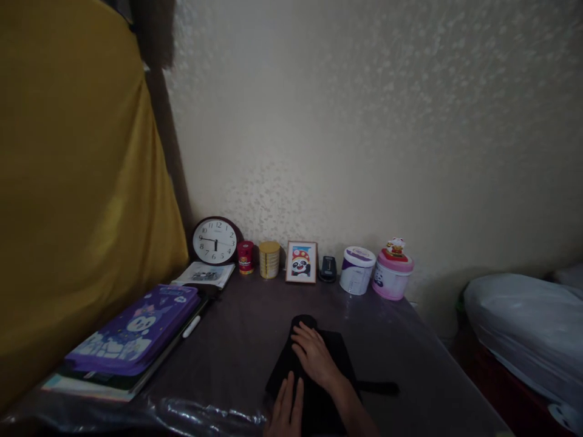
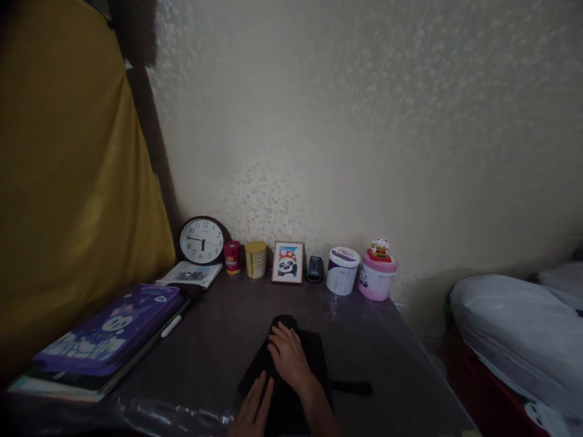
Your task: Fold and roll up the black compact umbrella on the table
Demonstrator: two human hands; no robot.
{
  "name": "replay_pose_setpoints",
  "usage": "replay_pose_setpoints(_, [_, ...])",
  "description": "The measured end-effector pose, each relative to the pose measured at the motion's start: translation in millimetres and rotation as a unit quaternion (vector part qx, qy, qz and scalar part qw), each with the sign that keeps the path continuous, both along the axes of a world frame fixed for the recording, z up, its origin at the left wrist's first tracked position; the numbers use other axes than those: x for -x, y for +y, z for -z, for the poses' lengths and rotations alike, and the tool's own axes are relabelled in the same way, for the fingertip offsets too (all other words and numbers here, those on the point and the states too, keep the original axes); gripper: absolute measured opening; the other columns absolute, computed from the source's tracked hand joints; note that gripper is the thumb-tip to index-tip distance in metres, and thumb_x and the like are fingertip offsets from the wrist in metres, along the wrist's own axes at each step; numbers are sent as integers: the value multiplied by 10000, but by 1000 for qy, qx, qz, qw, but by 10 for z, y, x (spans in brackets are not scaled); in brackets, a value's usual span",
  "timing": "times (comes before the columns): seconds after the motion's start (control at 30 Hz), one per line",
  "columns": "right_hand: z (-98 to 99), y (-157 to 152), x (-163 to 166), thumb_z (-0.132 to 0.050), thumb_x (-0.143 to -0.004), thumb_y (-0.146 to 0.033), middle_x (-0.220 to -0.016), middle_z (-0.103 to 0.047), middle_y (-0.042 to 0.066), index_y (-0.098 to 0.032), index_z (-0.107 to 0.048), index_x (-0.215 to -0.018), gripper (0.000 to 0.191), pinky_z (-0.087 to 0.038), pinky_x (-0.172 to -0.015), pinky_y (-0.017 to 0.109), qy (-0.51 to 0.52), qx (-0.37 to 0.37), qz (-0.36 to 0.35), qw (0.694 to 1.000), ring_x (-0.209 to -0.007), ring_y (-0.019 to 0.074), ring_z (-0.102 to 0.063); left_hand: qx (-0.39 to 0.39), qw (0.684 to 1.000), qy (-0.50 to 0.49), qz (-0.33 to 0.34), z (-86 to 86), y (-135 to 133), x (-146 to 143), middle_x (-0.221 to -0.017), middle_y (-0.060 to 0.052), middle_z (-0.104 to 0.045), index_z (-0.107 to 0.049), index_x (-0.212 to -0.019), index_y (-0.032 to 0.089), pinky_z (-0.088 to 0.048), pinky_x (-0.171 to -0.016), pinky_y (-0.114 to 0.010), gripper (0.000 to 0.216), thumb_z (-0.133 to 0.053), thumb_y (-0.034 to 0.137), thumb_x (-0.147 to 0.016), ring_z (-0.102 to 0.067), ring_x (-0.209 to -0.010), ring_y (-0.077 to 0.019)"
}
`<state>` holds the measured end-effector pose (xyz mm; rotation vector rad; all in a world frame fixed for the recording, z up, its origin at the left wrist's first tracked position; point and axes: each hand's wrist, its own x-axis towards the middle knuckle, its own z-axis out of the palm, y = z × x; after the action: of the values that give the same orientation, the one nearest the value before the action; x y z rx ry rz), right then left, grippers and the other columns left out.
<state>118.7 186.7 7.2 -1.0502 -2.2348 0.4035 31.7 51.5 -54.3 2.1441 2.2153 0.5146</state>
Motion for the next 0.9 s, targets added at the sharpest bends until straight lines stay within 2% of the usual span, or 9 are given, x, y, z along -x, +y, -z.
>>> replay_pose_setpoints(0.07, [33,-104,-184,-422,-833,-303,-1198,-607,76,-198,-637,-1057,327,-376,-999,398,69,27,15,997,-1165,209,-506,30,999,-5,16,-91,-20,17,-1416,-36,-288,-242,-1327,267,-371,-1024,-334,688,-259,-68,-726,-314,-1306,-205])
replay_pose_setpoints(0.2, [50,-182,-696,-428,-763,-374,-1010,-680,122,-168,-649,-972,368,-475,-866,399,198,88,203,955,-945,242,-627,89,993,-57,44,-309,-97,72,-1464,-50,-133,-172,-1370,206,-345,-1040,-324,717,-279,-41,-705,-188,-1351,-208])
replay_pose_setpoints(0.3, [59,-289,-985,-464,-719,-430,-949,-692,119,-169,-660,-905,376,-490,-821,386,221,138,264,929,-906,260,-636,114,987,-93,67,-427,-161,109,-1482,-48,-32,-112,-1391,183,-299,-1069,-336,750,-331,10,-695,-106,-1370,-207])
replay_pose_setpoints(0.43, [79,-502,-1085,-490,-706,-473,-951,-693,110,-165,-663,-888,397,-484,-822,359,224,189,258,921,-919,260,-633,115,985,-101,85,-495,-219,125,-1491,-68,19,-84,-1399,122,-262,-1086,-343,710,-336,74,-738,-52,-1378,-206])
replay_pose_setpoints(0.6, [48,-673,-1020,-457,-717,-485,-953,-691,112,-163,-647,-910,421,-478,-811,357,220,187,263,921,-915,258,-633,117,984,-112,71,-508,-243,104,-1498,-63,24,-74,-1405,139,-321,-1043,-345,697,-324,89,-756,-54,-1381,-212])
replay_pose_setpoints(0.77, [-26,-752,-950,-483,-719,-432,-933,-694,91,-185,-640,-922,356,-475,-782,339,170,203,264,928,-884,244,-639,126,983,-121,61,-528,-243,95,-1495,-80,53,-70,-1405,163,-303,-1048,-324,723,-333,64,-739,-78,-1379,-197])
replay_pose_setpoints(0.9, [-68,-740,-865,-556,-652,-397,-904,-699,91,-169,-636,-919,361,-482,-776,356,218,227,238,919,-871,261,-640,142,983,-106,51,-587,-249,79,-1492,-101,33,-74,-1401,161,-310,-1042,-319,728,-339,55,-731,-102,-1375,-194])
